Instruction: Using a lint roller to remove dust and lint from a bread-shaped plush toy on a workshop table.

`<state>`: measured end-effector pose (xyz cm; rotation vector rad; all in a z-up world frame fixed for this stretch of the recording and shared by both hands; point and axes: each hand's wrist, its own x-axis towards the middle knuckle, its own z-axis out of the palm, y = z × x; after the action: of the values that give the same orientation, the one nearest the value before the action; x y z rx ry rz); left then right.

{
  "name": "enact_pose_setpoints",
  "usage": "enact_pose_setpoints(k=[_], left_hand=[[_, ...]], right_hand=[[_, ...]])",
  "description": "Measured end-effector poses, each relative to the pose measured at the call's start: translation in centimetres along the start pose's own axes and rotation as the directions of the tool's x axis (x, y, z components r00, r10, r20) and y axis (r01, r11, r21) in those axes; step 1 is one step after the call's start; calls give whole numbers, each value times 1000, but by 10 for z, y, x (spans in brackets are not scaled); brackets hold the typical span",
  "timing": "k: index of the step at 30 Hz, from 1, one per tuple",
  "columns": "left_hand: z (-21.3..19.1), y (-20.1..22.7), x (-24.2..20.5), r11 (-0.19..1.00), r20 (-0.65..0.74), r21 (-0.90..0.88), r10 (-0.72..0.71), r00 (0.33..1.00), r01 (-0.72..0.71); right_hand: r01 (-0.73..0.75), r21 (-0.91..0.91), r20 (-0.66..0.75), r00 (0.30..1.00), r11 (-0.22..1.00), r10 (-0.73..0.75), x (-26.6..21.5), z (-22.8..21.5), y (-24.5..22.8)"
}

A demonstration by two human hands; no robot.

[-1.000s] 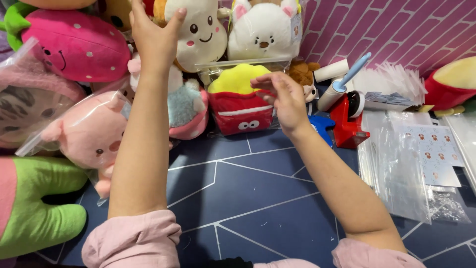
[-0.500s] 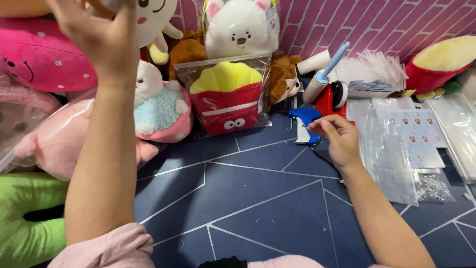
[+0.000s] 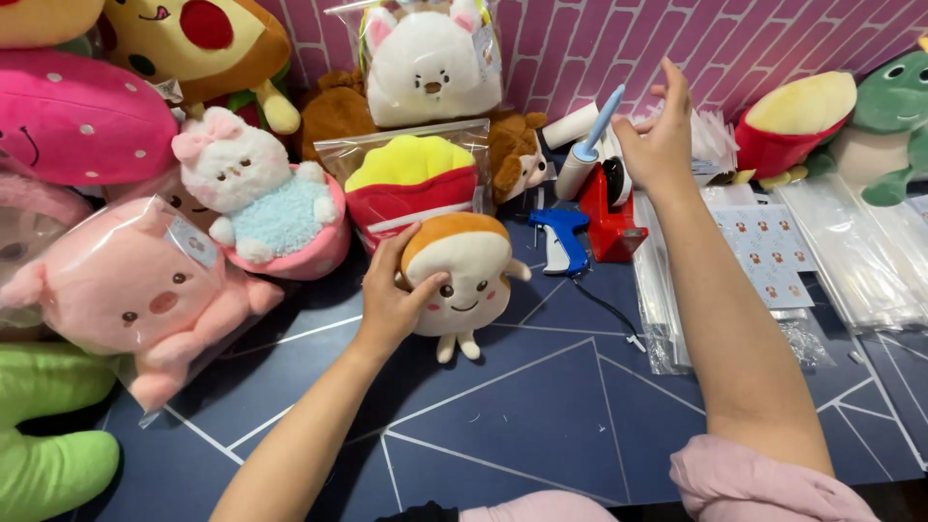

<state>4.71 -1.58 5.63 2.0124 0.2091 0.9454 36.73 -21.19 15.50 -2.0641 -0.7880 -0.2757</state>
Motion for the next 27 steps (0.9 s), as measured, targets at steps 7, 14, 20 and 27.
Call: enact_pose_setpoints(k=[7, 14, 20, 27], left_hand=[[3, -23, 15, 995, -157, 82, 67, 985, -54], [9, -51, 21, 966, -180, 178, 220, 959, -189], [2, -29, -2, 968, -112, 225, 142, 983, -114], [6, -30, -19, 975, -167, -218, -90, 982, 52]], right_hand=[[-22, -46, 55, 998, 999, 25, 22, 19, -10], [6, -234, 156, 987, 972, 31, 38, 25, -6], [-27, -265, 202, 976, 964, 83, 38, 18, -5], [94, -218, 163, 985, 971, -59, 15, -17, -29]])
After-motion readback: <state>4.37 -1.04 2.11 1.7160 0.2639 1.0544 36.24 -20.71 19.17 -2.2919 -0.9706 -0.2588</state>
